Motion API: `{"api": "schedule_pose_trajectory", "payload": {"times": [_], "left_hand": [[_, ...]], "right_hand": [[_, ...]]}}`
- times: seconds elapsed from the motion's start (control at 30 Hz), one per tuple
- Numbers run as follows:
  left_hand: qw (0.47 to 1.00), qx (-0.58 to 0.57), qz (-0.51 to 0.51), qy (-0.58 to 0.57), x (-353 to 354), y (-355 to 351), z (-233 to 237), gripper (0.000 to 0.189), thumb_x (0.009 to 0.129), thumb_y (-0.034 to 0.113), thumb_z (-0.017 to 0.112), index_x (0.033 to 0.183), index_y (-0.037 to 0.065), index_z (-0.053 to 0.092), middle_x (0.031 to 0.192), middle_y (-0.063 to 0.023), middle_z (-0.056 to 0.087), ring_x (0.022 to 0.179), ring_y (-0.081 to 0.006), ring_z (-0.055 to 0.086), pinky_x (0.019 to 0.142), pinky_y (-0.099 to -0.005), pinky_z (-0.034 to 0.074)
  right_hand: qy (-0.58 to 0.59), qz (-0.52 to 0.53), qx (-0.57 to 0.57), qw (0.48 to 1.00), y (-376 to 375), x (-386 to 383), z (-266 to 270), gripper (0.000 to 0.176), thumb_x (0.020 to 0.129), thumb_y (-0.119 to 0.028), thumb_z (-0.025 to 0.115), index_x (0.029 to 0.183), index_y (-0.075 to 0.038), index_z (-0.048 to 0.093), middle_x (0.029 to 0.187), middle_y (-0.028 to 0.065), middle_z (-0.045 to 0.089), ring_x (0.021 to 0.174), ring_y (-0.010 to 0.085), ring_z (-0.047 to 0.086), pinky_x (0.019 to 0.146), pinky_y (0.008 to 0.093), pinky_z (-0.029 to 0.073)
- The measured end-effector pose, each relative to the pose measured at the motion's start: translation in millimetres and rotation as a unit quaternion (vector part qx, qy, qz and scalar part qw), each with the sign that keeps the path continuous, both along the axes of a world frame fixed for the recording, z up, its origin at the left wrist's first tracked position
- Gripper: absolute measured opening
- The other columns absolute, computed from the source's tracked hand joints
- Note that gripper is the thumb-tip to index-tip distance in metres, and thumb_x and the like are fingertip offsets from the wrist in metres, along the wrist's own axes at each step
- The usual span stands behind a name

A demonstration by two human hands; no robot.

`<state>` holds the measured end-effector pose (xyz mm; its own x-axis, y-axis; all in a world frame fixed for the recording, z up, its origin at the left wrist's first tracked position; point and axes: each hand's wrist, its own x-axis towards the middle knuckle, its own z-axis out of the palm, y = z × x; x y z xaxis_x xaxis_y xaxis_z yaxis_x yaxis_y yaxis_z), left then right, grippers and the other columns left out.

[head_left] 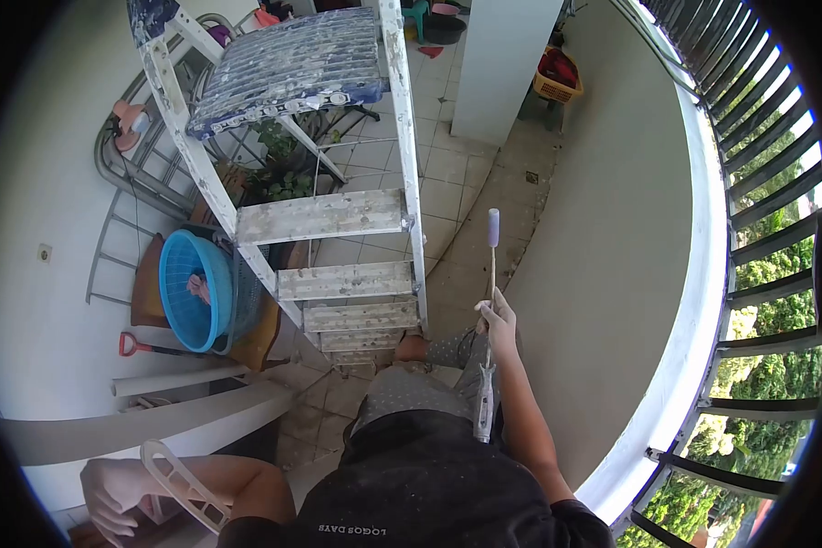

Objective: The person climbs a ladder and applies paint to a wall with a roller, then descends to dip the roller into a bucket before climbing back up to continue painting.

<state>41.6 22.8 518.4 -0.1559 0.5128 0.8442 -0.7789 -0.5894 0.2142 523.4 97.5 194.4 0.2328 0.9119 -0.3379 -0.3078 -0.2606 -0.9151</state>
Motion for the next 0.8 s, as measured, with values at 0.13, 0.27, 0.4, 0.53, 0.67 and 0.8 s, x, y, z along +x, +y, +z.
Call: {"api": "schedule_pose_trajectory", "payload": {"times": [0.13,0.27,0.4,0.53,0.67,0.8], "left_hand": [[0.976,-0.144,0.153,-0.051,-29,62,-69,0.03,0.093,0.035,0.05,0.1,0.006,0.054,0.076,-0.0032,0.052,0.073,-0.0173,0.05,0.065,-0.0307,0.034],[0.673,-0.622,0.311,0.251,8,134,-229,0.02,0.09,0.025,0.052,0.1,0.007,0.055,0.083,-0.0018,0.051,0.076,-0.0164,0.049,0.074,-0.0287,0.039],[0.558,-0.337,0.171,0.738,128,83,-319,0.017,0.085,0.019,0.059,0.094,0.005,0.055,0.09,-0.0127,0.06,0.083,-0.0306,0.062,0.073,-0.04,0.049],[0.61,-0.125,0.157,0.766,243,37,-340,0.012,0.083,0.016,0.058,0.09,0.006,0.059,0.085,-0.0129,0.062,0.078,-0.0311,0.063,0.072,-0.0442,0.049],[0.742,0.054,0.099,0.661,320,35,-390,0.013,0.083,0.017,0.054,0.092,0.012,0.062,0.087,-0.0062,0.065,0.082,-0.026,0.064,0.072,-0.0406,0.048],[0.741,0.271,0.123,0.602,323,82,-380,0.012,0.078,0.013,0.055,0.087,0.014,0.063,0.08,-0.0027,0.063,0.076,-0.0211,0.062,0.068,-0.0346,0.047]], "right_hand": [[0.008,0.058,-0.022,0.998,-1,-15,-3,0.054,0.092,-0.003,0.049,0.143,0.003,0.031,0.085,0.003,0.057,0.051,0.0063,0.048,0.046,0.0198,0.039],[0.003,0.09,-0.024,0.996,-5,-32,-3,0.056,0.092,-0.004,0.051,0.143,0.003,0.03,0.085,0.004,0.059,0.052,0.0073,0.048,0.048,0.0205,0.04],[-0.032,0.119,-0.035,0.992,-5,-34,6,0.058,0.09,-0.002,0.051,0.143,0.004,0.029,0.087,0.0055,0.061,0.052,0.0066,0.046,0.049,0.021,0.04],[-0.038,0.113,-0.056,0.991,-7,-33,4,0.058,0.09,0.0,0.05,0.144,0.003,0.029,0.088,0.0063,0.061,0.053,0.0062,0.046,0.048,0.0197,0.039],[-0.109,0.104,-0.091,0.984,-10,-28,0,0.058,0.088,0.003,0.049,0.143,0.002,0.031,0.089,0.0072,0.062,0.053,0.0056,0.047,0.047,0.0188,0.039],[-0.135,0.076,-0.139,0.978,-25,-19,-23,0.053,0.087,0.005,0.047,0.139,0.001,0.038,0.089,0.0084,0.062,0.052,0.0056,0.048,0.045,0.0196,0.039]]}}
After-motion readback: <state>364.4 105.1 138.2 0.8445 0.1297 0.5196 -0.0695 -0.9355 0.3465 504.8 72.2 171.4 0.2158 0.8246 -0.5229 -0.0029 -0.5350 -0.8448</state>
